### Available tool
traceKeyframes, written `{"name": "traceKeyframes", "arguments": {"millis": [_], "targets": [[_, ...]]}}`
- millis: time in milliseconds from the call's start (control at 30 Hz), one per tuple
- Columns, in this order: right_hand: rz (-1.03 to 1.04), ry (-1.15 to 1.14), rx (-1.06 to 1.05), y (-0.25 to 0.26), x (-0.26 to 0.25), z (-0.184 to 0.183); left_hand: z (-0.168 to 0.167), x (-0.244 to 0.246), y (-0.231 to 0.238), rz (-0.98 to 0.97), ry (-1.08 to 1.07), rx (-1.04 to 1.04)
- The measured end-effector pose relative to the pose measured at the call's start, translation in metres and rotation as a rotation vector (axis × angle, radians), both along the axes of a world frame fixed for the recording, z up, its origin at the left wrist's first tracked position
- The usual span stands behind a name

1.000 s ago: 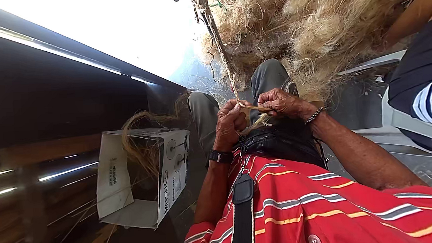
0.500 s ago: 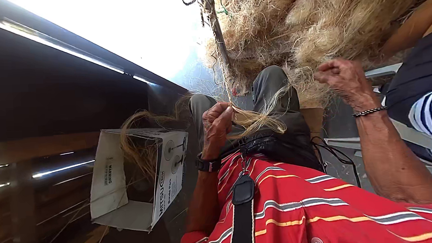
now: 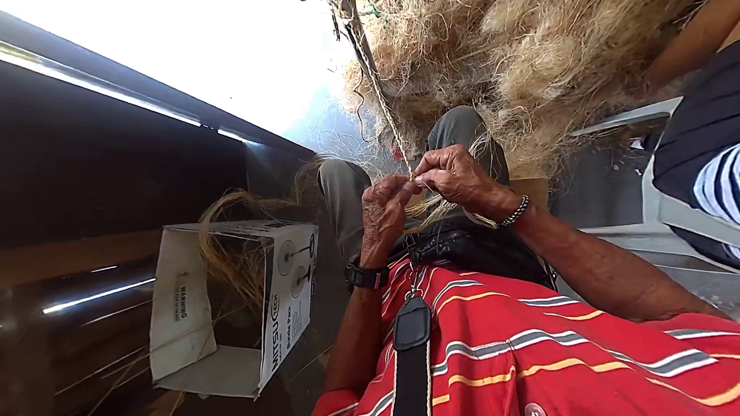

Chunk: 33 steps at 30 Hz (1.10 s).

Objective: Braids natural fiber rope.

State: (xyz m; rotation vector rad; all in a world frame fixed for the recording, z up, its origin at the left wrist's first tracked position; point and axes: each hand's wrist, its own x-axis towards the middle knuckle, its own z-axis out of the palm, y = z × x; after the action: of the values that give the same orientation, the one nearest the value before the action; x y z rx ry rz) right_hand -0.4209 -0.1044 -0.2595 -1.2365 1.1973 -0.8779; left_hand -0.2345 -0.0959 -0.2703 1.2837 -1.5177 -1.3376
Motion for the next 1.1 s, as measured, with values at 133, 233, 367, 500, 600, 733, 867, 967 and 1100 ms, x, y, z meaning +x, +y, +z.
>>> {"name": "traceKeyframes", "arguments": {"millis": [133,233,367,500,600,733,867,967,1100], "targets": [[0.005,-0.052,-0.015,0.001,0.002,-0.003,-0.006,0.005,0.0,0.009,0.239,0.2],[0.057,-0.041,-0.053,-0.002,0.004,-0.005,-0.009,0.004,0.002,0.019,0.456,0.359],[0.076,-0.029,-0.117,0.0,0.006,-0.014,-0.015,0.004,0.003,0.068,0.603,0.524],[0.085,-0.07,-0.077,0.001,0.009,-0.019,-0.023,0.009,0.001,0.017,0.68,0.658],[0.089,-0.085,-0.063,0.001,0.008,-0.023,-0.029,0.011,-0.002,-0.068,0.763,0.763],[0.102,-0.174,-0.015,0.001,0.007,-0.02,-0.043,0.009,0.001,-0.165,0.806,0.867],[0.083,-0.236,0.022,0.005,0.007,-0.021,-0.042,0.007,0.006,-0.043,0.577,0.729],[0.046,-0.194,-0.028,0.006,0.009,-0.017,-0.03,0.005,0.008,0.042,0.414,0.466],[0.03,-0.143,-0.126,0.006,0.009,-0.018,-0.006,-0.008,0.011,0.039,0.268,0.216]]}}
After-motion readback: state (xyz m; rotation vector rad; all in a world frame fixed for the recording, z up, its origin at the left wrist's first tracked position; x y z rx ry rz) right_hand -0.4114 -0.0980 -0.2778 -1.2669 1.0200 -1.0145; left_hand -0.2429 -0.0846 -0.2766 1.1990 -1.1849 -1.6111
